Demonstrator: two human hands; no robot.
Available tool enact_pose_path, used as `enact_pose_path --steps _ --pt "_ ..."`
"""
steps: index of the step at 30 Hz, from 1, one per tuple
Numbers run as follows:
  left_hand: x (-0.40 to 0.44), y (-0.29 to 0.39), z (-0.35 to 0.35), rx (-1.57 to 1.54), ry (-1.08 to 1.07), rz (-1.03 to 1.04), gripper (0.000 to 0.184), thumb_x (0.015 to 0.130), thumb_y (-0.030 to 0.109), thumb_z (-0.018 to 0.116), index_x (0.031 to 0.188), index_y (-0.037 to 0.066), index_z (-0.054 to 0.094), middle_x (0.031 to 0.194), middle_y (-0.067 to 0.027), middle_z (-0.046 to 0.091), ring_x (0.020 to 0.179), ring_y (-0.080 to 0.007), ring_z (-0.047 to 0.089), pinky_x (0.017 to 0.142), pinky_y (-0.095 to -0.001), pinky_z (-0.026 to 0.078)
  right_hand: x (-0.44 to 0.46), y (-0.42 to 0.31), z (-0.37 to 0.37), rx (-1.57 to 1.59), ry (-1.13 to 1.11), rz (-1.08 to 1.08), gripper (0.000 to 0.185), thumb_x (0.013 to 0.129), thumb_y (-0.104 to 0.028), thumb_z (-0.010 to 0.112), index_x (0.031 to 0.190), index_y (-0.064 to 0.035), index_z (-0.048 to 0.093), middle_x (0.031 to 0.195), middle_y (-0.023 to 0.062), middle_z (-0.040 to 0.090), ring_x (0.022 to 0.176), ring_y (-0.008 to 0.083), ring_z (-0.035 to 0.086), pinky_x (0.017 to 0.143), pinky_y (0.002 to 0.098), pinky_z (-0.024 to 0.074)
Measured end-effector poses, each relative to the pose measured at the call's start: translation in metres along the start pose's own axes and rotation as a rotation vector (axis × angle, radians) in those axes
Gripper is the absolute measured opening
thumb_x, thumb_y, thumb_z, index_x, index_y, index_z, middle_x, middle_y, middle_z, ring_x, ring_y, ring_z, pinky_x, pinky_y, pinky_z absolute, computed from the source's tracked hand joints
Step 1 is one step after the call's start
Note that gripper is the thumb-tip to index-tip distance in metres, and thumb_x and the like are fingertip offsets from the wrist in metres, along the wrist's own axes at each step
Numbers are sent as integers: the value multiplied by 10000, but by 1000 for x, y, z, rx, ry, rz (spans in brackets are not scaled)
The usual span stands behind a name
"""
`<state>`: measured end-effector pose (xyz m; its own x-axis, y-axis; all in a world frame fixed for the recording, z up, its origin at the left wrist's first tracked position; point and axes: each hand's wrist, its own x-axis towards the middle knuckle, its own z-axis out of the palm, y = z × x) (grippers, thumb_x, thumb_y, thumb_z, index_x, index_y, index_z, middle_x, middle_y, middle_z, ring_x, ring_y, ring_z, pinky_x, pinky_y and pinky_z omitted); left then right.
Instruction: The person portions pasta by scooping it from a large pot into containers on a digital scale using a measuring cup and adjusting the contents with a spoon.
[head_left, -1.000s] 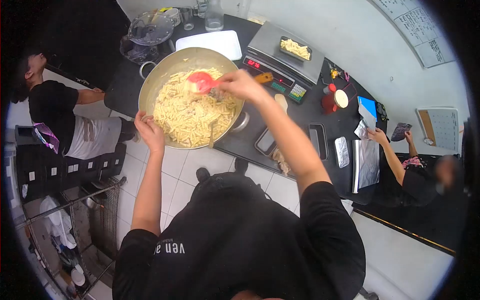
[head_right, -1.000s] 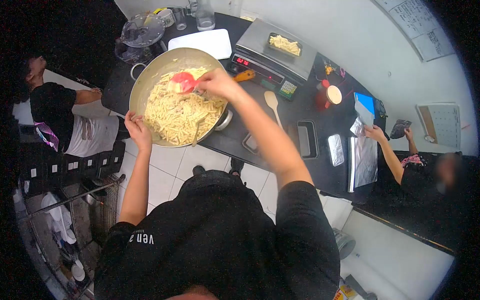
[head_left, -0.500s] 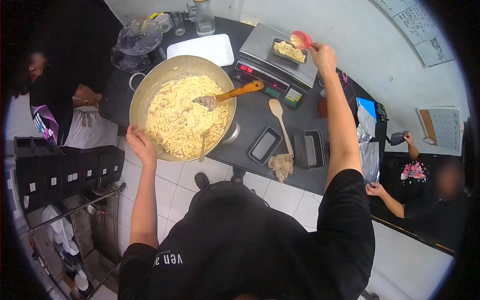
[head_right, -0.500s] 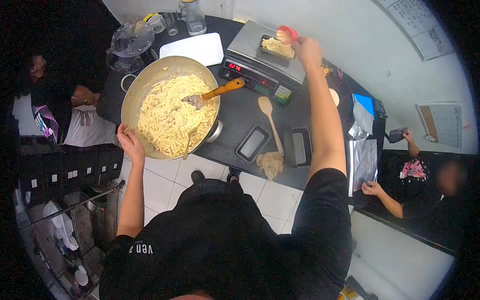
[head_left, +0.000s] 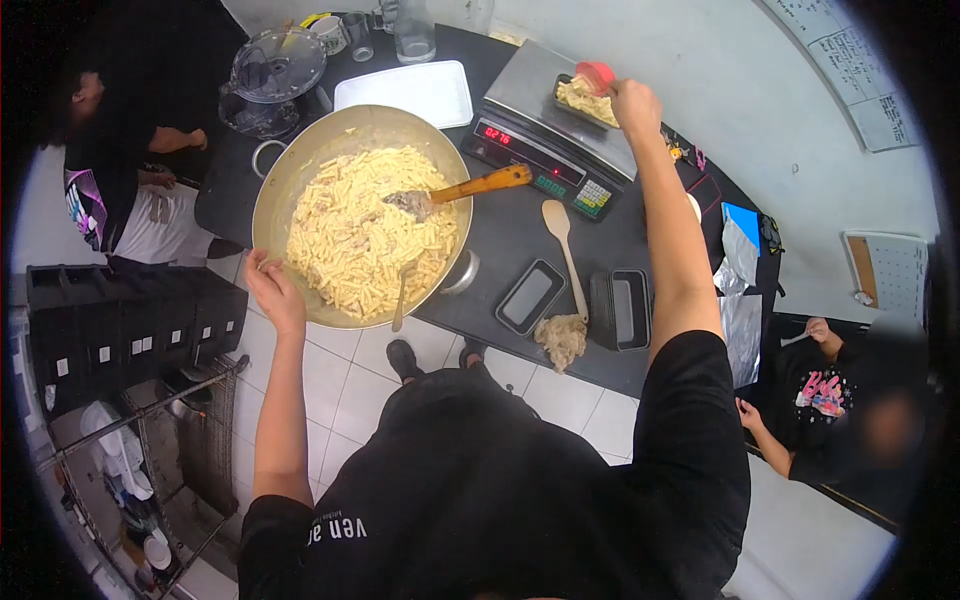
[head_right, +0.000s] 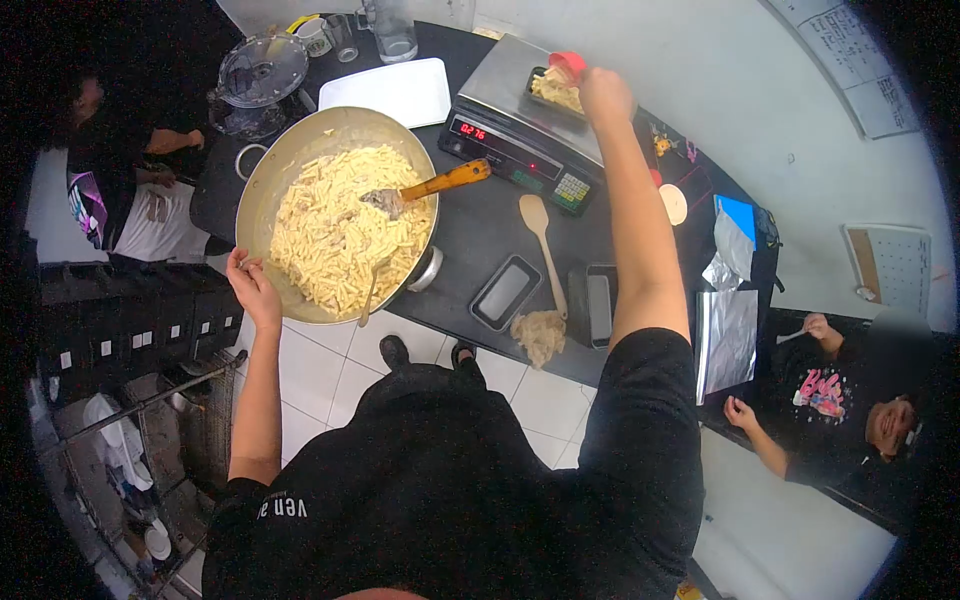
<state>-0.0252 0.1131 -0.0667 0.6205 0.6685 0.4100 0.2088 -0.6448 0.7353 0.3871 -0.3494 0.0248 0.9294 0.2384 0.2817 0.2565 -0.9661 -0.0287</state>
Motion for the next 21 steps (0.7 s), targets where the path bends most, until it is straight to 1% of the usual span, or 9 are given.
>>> enact_pose_path --steps 7,10,13,15,16,18,19,20,21 --pt "-1 5 -2 35 -21 -1 379 926 2 404 1304 -28 400 1210 -179 500 948 -247 606 890 -373 448 -4 0 0 13 -2 8 235 880 -224 523 963 -147 729 951 192 694 903 374 672 798 476 536" --pt "-2 4 -2 56 -25 3 380 927 1 404 1305 -33 399 1216 -180 503 957 -249 607 892 -372 448 -3 4 5 66 14 63 229 875 -228 540 925 -108 729 915 196 694 889 378 673 795 478 535" --pt "0 6 -2 51 -24 -2 377 924 -4 411 1299 -36 402 1217 -178 508 964 -248 609 888 -369 450 3 28 20 106 47 59 225 849 -251 585 903 -90 733 900 201 691 880 387 670 792 472 533" --pt "-2 9 -2 52 -19 -12 374 922 -6 416 1295 -37 405 1213 -176 511 966 -246 610 884 -366 452 3 41 25 272 -2 165 260 797 -300 648 903 -84 747 866 217 687 863 383 676 782 450 529" --pt "-1 8 -1 43 -13 -2 372 922 -5 420 1292 -38 407 1206 -174 516 964 -245 611 881 -365 455 -2 39 15 276 -9 157 260 797 -300 648 903 -84 747 866 217 687 863 383 676 782 450 529" --pt "-1 3 -3 45 1 -3 370 922 -3 425 1289 -38 410 1199 -173 521 961 -243 612 877 -363 457 -11 36 -5 408 -81 231 323 762 -335 683 936 -72 752 848 221 692 827 361 687 762 426 524" --pt "0 1 -2 47 4 7 371 922 -1 427 1291 -38 409 1195 -172 523 952 -242 613 876 -363 460 -11 41 0 425 -30 260 356 753 -343 691 934 -43 751 813 200 704 777 305 695 729 402 519" --pt "0 -1 0 44 5 20 372 923 2 429 1292 -38 409 1191 -171 526 944 -242 615 874 -364 462 -10 48 5 426 -30 255 356 753 -343 691 934 -43 751 813 200 704 777 305 695 729 402 519" --pt "0 -2 0 41 9 19 372 923 2 429 1292 -38 409 1191 -171 526 944 -242 615 874 -364 462 -11 53 8 509 -26 286 359 756 -336 685 944 -37 749 813 182 712 768 280 695 725 387 519"
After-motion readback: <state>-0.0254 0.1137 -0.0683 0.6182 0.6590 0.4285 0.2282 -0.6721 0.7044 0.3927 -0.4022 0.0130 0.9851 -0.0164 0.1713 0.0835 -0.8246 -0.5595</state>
